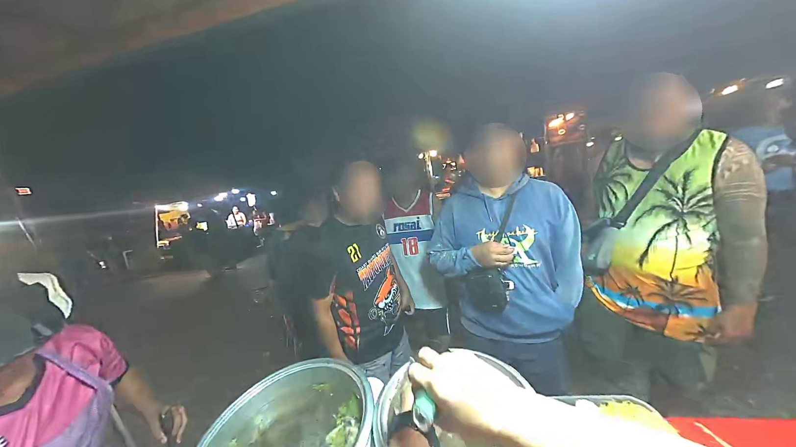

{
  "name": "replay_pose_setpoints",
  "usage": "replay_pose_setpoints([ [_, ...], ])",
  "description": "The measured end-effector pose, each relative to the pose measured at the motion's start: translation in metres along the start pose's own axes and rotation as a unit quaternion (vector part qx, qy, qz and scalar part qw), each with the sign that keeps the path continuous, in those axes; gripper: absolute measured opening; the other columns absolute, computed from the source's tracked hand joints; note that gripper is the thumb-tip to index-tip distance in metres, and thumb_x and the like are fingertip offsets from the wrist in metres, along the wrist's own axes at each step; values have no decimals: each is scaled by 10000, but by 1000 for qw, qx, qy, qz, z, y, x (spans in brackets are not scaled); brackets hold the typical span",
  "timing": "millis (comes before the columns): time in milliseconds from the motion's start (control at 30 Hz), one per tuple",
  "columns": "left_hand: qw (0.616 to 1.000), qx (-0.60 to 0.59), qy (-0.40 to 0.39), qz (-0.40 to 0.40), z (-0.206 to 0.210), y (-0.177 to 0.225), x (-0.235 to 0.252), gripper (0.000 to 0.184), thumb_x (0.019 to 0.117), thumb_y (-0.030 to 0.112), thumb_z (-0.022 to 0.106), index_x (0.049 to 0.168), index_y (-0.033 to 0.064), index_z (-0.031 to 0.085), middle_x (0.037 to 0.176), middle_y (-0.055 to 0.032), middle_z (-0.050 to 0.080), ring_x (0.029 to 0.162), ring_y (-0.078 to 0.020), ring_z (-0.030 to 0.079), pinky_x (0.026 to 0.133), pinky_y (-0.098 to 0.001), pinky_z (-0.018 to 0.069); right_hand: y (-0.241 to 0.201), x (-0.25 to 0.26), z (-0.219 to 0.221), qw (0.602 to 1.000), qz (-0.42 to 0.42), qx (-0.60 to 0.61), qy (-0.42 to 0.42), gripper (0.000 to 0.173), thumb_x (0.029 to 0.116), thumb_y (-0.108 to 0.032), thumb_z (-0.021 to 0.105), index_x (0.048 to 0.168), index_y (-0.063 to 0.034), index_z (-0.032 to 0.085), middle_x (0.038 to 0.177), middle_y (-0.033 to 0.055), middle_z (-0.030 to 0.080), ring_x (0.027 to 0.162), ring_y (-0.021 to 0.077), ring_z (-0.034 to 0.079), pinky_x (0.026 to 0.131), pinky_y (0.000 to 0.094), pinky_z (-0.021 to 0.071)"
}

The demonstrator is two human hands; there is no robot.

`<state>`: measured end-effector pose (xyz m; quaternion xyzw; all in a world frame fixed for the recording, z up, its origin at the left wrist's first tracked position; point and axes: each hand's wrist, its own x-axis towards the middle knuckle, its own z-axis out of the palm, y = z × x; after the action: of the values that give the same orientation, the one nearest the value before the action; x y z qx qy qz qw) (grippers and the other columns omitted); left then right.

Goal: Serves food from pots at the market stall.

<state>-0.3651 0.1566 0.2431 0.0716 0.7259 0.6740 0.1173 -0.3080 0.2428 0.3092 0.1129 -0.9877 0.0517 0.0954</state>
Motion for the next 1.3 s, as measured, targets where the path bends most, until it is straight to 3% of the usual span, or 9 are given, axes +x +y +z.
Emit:
replay_pose_setpoints([
  [100,993,-110,-13,-47,0,-3,24,459,1144,231,267,1451,-60,445,1460,-244,491,1307,-308,495,1097,-450,395,8,-18,12,999,-7,12,45,329,928,-143,663,1222,0,628,1192,259,608,988,428,667,786,552,558],
  [167,980,-174,-24,-93,6,-29,75,466,1131,365,321,1434,54,491,1295,-181,588,1068,-262,609,880,-440,528,35,-19,26,997,33,23,60,307,949,-193,642,1209,-30,646,1192,237,621,991,404,675,803,539,563],
  [267,961,-234,-44,-144,4,-32,88,427,1103,440,373,1402,167,510,1045,-135,602,698,-204,580,545,-323,484,84,-24,71,998,54,29,-18,342,940,-159,664,1264,-52,636,1283,235,591,1090,419,644,898,567,540],
  [433,956,-250,-55,-143,-3,-18,83,362,1093,368,435,1371,163,543,1047,-134,612,719,-215,597,569,-321,498,124,-45,136,992,87,54,-76,423,896,-95,700,1313,-62,638,1375,242,569,1165,439,626,959,595,521],
  [567,952,-257,-50,-155,-8,-19,83,373,1088,370,448,1388,168,538,1115,-144,607,767,-225,607,587,-326,501,131,-48,152,941,284,166,76,339,1002,-268,583,1203,-22,698,1199,210,690,1158,360,657,1023,527,499],
  [733,951,-252,-48,-173,-9,-27,85,391,1092,391,427,1403,179,531,1111,-143,601,765,-218,595,602,-315,490,145,-34,115,816,478,279,168,378,1012,-357,567,1140,-32,712,1082,182,721,1030,317,702,925,522,537],
  [967,963,-202,-41,-177,-5,-38,87,392,1088,409,436,1374,167,551,1129,-148,611,797,-232,601,631,-343,500,147,-2,26,780,446,347,270,324,974,-315,619,988,0,693,899,180,717,784,291,729,747,495,603],
  [1167,965,-190,-43,-175,13,-34,82,460,1089,425,434,1465,164,469,1390,-178,536,1082,-306,610,827,-443,529,97,17,-42,820,389,315,277,321,989,-303,619,951,6,695,901,177,713,812,301,726,768,514,589],
  [1300,974,-178,-17,-141,30,-31,85,459,1104,439,373,1378,100,518,1110,-189,614,821,-268,606,662,-398,510,40,17,-47,905,295,207,224,247,983,-239,640,1003,2,691,936,193,692,902,351,696,776,550,554],
])
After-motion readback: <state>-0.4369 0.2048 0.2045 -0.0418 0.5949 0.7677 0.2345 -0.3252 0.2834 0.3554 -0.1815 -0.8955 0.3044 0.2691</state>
